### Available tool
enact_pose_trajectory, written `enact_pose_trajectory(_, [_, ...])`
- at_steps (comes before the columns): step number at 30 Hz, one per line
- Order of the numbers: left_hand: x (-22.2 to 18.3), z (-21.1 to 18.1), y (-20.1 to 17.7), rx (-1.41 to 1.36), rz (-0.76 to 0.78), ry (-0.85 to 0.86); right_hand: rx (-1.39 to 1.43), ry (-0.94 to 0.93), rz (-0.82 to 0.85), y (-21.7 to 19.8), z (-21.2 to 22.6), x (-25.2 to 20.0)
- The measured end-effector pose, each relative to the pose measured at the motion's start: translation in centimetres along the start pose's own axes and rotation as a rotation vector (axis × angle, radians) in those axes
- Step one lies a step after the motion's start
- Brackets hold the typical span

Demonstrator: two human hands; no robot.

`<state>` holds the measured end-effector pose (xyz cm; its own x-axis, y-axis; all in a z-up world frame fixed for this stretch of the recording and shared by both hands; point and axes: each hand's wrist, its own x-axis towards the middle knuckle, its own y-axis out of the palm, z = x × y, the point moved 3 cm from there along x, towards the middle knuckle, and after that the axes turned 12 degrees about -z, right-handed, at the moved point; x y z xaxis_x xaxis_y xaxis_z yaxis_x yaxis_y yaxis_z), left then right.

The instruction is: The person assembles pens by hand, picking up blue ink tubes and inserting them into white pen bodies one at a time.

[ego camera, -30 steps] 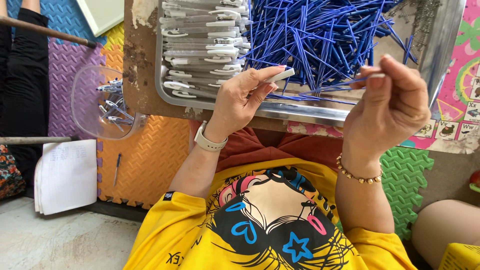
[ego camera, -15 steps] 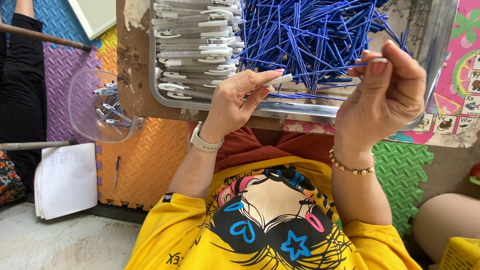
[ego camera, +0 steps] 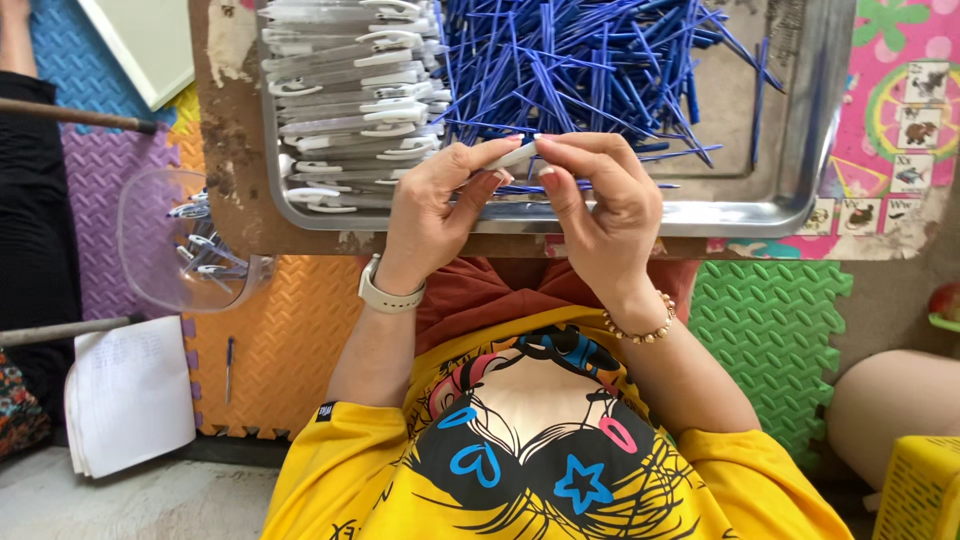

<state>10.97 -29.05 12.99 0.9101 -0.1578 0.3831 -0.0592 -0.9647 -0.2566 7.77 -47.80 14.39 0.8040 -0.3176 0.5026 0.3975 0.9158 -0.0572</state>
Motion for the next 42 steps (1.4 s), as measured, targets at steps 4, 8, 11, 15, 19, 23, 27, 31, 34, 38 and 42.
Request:
enact_pose_trajectory(4, [-0.2, 0.4, 0.3, -0.02, -0.023, -0.006, -0.175, -0.13, 0.079, -3.6, -2.3, 1.1])
enact_pose_trajectory(8, [-0.6, 0.6, 0.2, 0.032, 0.0, 0.033, -0.659, -0.223, 0.066, -8.9, -5.3, 3.4])
enact_pose_trajectory(11, [-0.5, 0.3, 0.2, 0.095, 0.044, 0.081, -0.858, -0.139, 0.129, -9.8, -6.6, 5.4])
enact_pose_trajectory(15, [-0.4, 0.2, 0.2, 0.109, 0.048, 0.084, -1.06, -0.077, 0.26, -8.1, -8.6, 6.2])
enact_pose_trajectory(19, [-0.4, 0.0, 0.1, 0.088, 0.045, 0.067, -1.129, 0.028, 0.246, -8.8, -9.4, 6.3])
enact_pose_trajectory(23, [-0.1, -0.3, 0.1, 0.068, 0.048, 0.072, -0.702, 0.04, 0.014, -9.0, -6.1, 5.5])
enact_pose_trajectory(27, [-0.2, -0.2, 0.1, 0.053, 0.067, 0.081, 0.113, 0.423, -0.022, -5.4, -2.9, 3.6])
enact_pose_trajectory(31, [0.0, -0.5, 0.1, 0.059, 0.085, 0.044, 0.411, 0.438, -0.042, -2.2, -4.4, 1.3])
enact_pose_trajectory(34, [0.0, -0.3, 0.2, 0.016, 0.091, 0.014, 0.443, 0.372, -0.099, -1.4, -4.1, 0.9])
enact_pose_trajectory(38, [-0.1, -0.2, 0.3, 0.061, 0.094, 0.038, 0.351, 0.401, -0.128, -1.8, -4.0, 0.6])
enact_pose_trajectory(42, [-0.1, -0.3, 0.3, 0.089, 0.088, 0.045, 0.335, 0.391, -0.136, -1.8, -4.0, 0.6])
